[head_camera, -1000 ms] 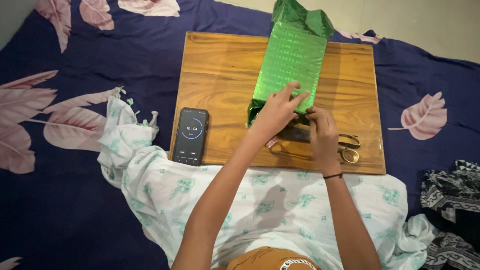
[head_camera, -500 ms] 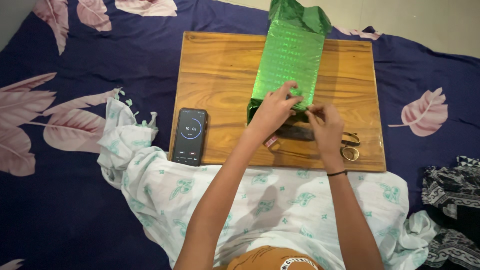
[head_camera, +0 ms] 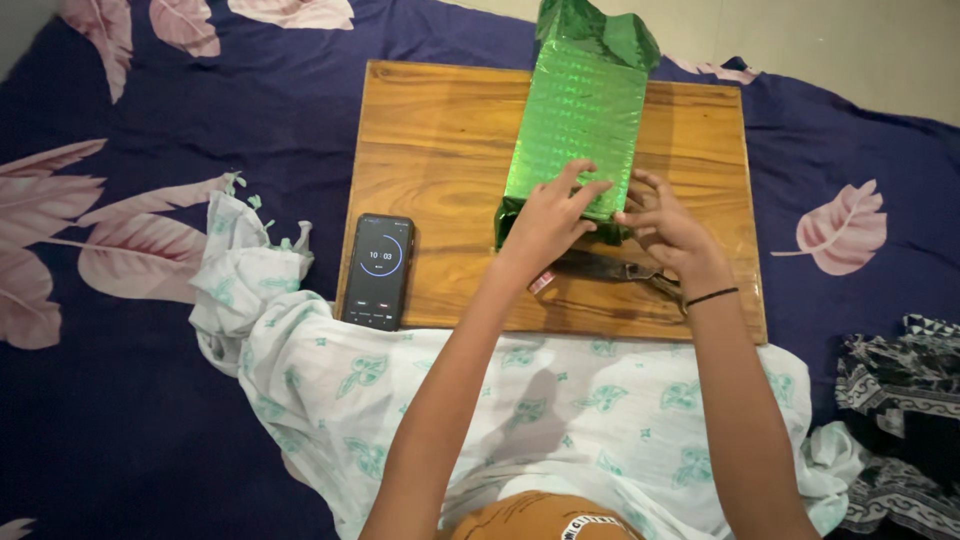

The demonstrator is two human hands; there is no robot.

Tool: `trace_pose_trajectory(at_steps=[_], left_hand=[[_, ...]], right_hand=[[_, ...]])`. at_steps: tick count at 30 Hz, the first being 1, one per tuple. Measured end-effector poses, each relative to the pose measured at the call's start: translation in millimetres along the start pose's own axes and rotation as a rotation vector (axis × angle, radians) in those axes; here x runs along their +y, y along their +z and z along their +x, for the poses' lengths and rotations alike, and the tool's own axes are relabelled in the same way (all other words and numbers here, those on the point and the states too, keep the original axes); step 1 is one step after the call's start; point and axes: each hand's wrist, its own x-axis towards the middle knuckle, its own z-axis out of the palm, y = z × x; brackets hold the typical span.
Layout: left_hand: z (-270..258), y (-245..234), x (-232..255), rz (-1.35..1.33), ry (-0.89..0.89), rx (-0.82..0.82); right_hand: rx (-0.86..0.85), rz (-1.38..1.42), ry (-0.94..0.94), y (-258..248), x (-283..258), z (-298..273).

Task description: The person wraps a rectangular item in green bubble wrap on a wooden board. They fold the paper, apply clear tape to seal the edges, and use scissors to trim excess paper.

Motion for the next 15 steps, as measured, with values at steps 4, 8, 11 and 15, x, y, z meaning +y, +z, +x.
trace_pose_trajectory(at_steps=[4,8,11,15], left_hand=[[0.6,0.2,-0.1,-0.043,-0.001,0.026],[4.5,-3.5,0.5,-0.115,-0.039,0.014],[5.7,-5.0,3.4,-0.130,-0.068,0.014],[5.8,-8.3,3.9,-0.142,-0.101,-0.002]], right_hand=[[-0.010,0.083,-0.073,-3.0,13.0,1.8],[0.046,0.067,-0.177,4.8,27.0,-2.0],[0.121,0.030,-0.176,10.5,35.7,-9.9],[0.138,-0.128,-0.278,13.8,41.2,-7.4]])
